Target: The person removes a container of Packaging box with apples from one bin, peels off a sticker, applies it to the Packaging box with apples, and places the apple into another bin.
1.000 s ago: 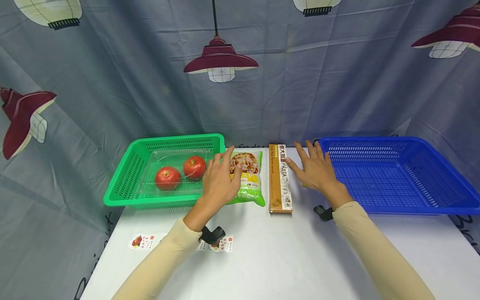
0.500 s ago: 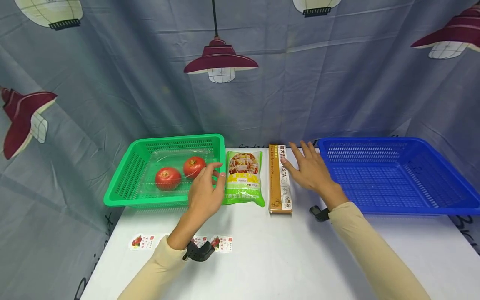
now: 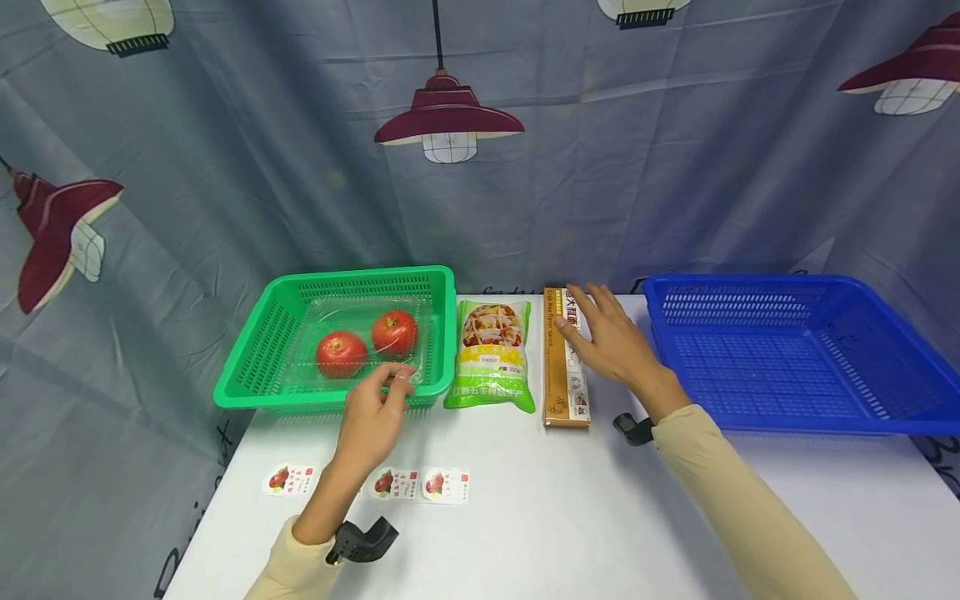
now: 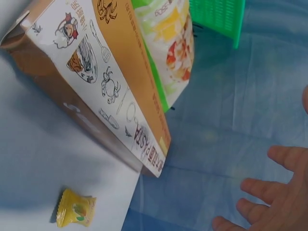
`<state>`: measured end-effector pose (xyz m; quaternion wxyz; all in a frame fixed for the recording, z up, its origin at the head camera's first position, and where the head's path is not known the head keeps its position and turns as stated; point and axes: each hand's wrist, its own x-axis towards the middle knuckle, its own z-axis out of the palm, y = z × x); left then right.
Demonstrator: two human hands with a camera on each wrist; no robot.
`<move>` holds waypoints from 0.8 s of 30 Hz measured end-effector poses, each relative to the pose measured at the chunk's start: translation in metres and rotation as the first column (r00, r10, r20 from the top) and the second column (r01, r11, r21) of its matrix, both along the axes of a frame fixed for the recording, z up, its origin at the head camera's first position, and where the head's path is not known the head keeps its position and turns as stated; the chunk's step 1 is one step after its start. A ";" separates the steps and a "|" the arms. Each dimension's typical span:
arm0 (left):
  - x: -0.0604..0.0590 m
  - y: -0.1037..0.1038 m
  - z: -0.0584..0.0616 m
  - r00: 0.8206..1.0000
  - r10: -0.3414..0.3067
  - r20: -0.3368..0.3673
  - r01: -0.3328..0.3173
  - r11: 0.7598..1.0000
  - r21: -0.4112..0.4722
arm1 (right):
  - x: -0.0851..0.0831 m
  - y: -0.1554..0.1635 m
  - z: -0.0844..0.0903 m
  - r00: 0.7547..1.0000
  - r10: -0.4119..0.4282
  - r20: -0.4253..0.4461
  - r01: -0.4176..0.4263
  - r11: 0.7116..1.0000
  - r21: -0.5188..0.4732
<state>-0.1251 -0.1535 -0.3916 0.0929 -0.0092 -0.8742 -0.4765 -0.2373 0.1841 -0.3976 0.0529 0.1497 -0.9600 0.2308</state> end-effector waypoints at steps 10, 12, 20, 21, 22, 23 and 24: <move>0.015 -0.018 -0.016 0.997 0.058 0.057 -0.059 0.998 0.017 | -0.004 -0.007 -0.001 0.999 0.027 -0.017 -0.027 1.000 0.009; 0.017 -0.020 -0.019 0.996 0.065 0.067 -0.066 0.998 0.017 | -0.003 -0.009 -0.003 1.000 0.028 -0.014 -0.028 1.000 0.005; 0.015 -0.026 -0.032 0.988 0.103 0.114 -0.108 0.993 0.039 | -0.001 -0.016 -0.009 1.000 0.017 0.005 -0.017 1.000 -0.011; 0.015 -0.026 -0.033 0.987 0.110 0.120 -0.116 0.992 0.045 | 0.000 -0.018 -0.009 1.000 0.023 0.006 -0.023 1.000 -0.015; 0.015 -0.027 -0.035 0.985 0.117 0.127 -0.125 0.991 0.051 | 0.000 -0.019 -0.009 1.000 0.027 0.006 -0.027 1.000 -0.016; 0.015 -0.028 -0.036 0.983 0.124 0.135 -0.133 0.989 0.063 | 0.000 -0.021 -0.009 0.999 0.034 0.005 -0.034 0.999 -0.018; 0.015 -0.028 -0.038 0.981 0.132 0.142 -0.144 0.987 0.075 | 0.000 -0.023 -0.009 0.999 0.042 0.002 -0.042 0.999 -0.016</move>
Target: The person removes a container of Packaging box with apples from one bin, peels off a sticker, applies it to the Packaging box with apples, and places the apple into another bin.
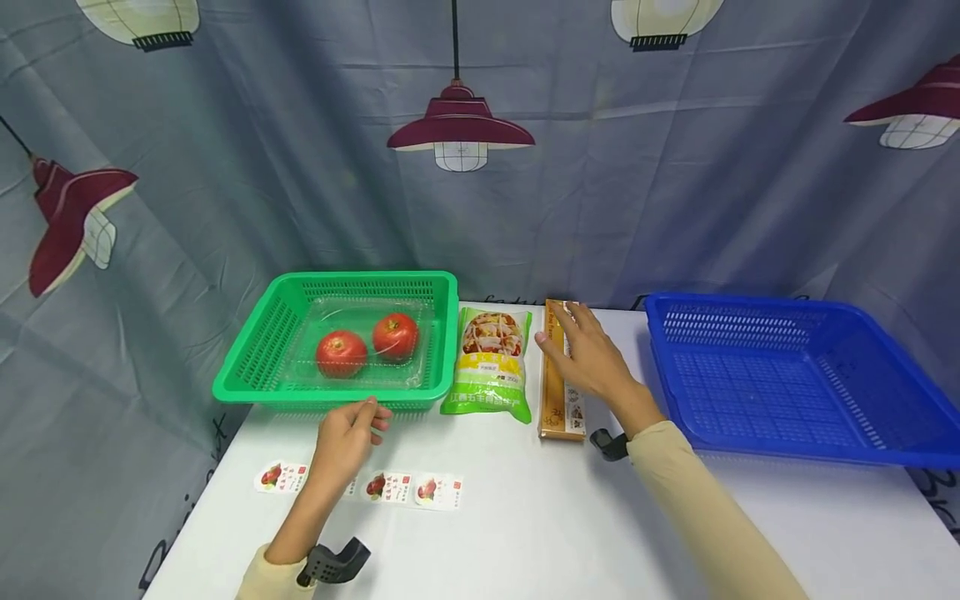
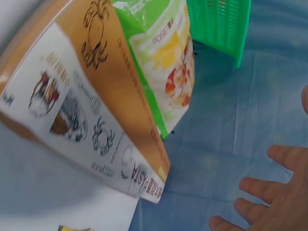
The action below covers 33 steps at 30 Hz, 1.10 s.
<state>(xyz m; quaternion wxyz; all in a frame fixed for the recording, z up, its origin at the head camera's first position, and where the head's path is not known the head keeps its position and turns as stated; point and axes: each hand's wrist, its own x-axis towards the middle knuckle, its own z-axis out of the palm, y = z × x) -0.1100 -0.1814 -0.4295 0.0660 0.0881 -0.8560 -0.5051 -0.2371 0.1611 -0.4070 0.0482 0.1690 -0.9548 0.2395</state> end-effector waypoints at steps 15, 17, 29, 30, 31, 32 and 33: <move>-0.003 -0.005 -0.011 0.998 0.035 0.056 -0.044 0.983 0.177 | -0.001 -0.032 -0.001 0.995 0.092 -0.044 -0.091 0.996 0.011; -0.004 -0.005 -0.012 0.997 0.044 0.057 -0.054 0.982 0.183 | -0.001 -0.037 -0.001 0.994 0.100 -0.037 -0.099 0.995 0.012; -0.009 -0.006 -0.012 0.996 0.058 0.069 -0.069 0.984 0.163 | 0.003 -0.076 0.006 0.985 0.170 -0.039 -0.172 0.984 -0.043; -0.009 -0.006 -0.012 0.996 0.055 0.068 -0.065 0.984 0.164 | 0.003 -0.079 0.006 0.984 0.174 -0.038 -0.175 0.983 -0.044; -0.008 -0.007 -0.012 0.996 0.052 0.067 -0.062 0.985 0.164 | 0.004 -0.082 0.006 0.983 0.178 -0.039 -0.180 0.983 -0.043; -0.008 -0.007 -0.012 0.996 0.050 0.069 -0.061 0.985 0.162 | 0.005 -0.086 0.006 0.982 0.183 -0.038 -0.184 0.982 -0.042; -0.007 -0.007 -0.011 0.996 0.048 0.071 -0.059 0.985 0.159 | 0.006 -0.089 0.006 0.982 0.185 -0.035 -0.186 0.981 -0.046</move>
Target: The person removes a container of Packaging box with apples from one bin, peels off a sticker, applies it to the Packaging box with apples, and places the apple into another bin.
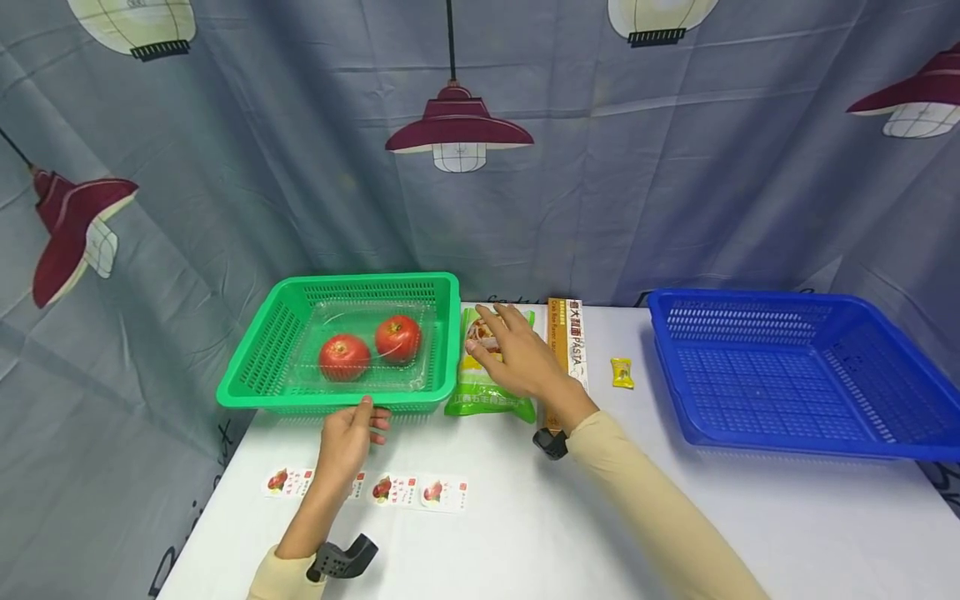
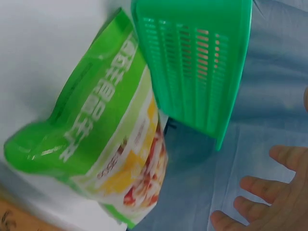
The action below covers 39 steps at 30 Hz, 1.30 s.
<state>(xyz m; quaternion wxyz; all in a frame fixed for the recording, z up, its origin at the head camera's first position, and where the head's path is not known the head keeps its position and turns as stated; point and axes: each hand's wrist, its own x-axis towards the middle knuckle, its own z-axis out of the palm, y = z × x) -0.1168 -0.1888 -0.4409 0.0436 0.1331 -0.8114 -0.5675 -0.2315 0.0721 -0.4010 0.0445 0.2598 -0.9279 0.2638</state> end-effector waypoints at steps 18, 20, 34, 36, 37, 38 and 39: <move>0.006 -0.001 -0.004 1.000 0.005 0.015 -0.004 1.000 -0.003 | 0.004 -0.043 -0.002 0.998 0.058 -0.028 -0.057 0.998 0.032; 0.005 0.000 -0.004 1.000 0.001 0.005 -0.001 1.000 0.000 | 0.003 -0.046 0.000 0.998 0.051 -0.031 -0.050 0.998 0.038; 0.000 0.002 -0.002 1.000 0.001 -0.003 -0.001 1.000 0.007 | 0.001 -0.069 0.003 0.998 0.052 0.025 -0.052 0.999 0.005; 0.000 0.002 -0.003 1.000 0.001 -0.003 -0.001 1.000 0.011 | 0.001 -0.071 0.003 0.998 0.051 0.032 -0.052 0.999 0.001; -0.001 0.002 -0.003 1.000 0.002 -0.003 -0.001 1.000 0.013 | 0.001 -0.073 0.003 0.998 0.054 0.037 -0.054 0.999 -0.003; -0.001 0.002 -0.003 1.000 0.002 -0.003 -0.002 1.000 0.014 | 0.002 -0.074 0.003 0.998 0.053 0.043 -0.053 0.999 -0.003; -0.001 0.002 -0.003 1.000 0.004 -0.003 -0.004 1.000 0.014 | 0.002 -0.075 0.003 0.997 0.051 0.049 -0.051 0.999 -0.007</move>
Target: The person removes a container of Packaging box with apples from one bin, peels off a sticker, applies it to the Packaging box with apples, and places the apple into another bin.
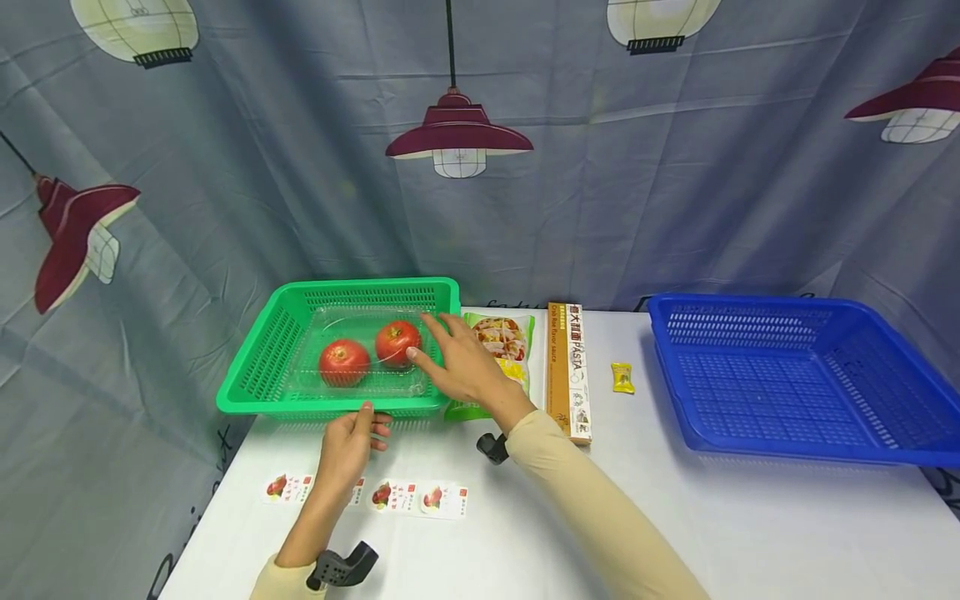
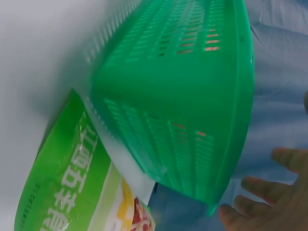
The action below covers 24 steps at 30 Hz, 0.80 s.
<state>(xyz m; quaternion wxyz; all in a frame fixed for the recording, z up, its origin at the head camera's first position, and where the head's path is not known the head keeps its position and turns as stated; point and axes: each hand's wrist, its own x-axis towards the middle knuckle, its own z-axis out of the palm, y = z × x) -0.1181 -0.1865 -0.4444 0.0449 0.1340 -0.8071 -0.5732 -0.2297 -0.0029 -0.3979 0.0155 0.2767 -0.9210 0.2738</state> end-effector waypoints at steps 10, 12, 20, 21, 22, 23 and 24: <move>-0.001 0.000 0.001 1.000 -0.009 0.003 0.009 1.000 -0.020 | -0.002 -0.013 -0.001 0.999 0.001 0.033 0.000 0.999 -0.041; -0.001 -0.001 0.001 1.000 -0.011 0.000 0.011 1.000 -0.016 | -0.002 -0.015 0.000 0.999 0.004 0.040 -0.002 0.999 -0.049; -0.001 -0.001 -0.001 1.000 -0.006 0.000 0.006 1.000 -0.002 | -0.005 -0.026 0.005 0.999 0.007 0.052 -0.004 0.998 -0.061; -0.001 -0.001 -0.001 1.000 -0.006 0.000 0.006 1.000 -0.001 | -0.005 -0.027 0.005 0.998 0.007 0.060 -0.003 0.998 -0.061; -0.001 -0.001 -0.001 1.000 -0.008 0.000 0.008 1.000 0.002 | -0.005 -0.028 0.005 0.998 0.005 0.070 -0.001 0.998 -0.057; -0.001 0.000 0.000 1.000 -0.012 0.000 0.012 1.000 0.005 | -0.006 -0.028 0.005 0.997 0.001 0.078 0.003 0.999 -0.054; -0.001 0.000 0.000 1.000 -0.014 0.001 0.014 1.000 0.006 | -0.006 -0.029 0.006 0.996 -0.004 0.088 0.008 0.999 -0.052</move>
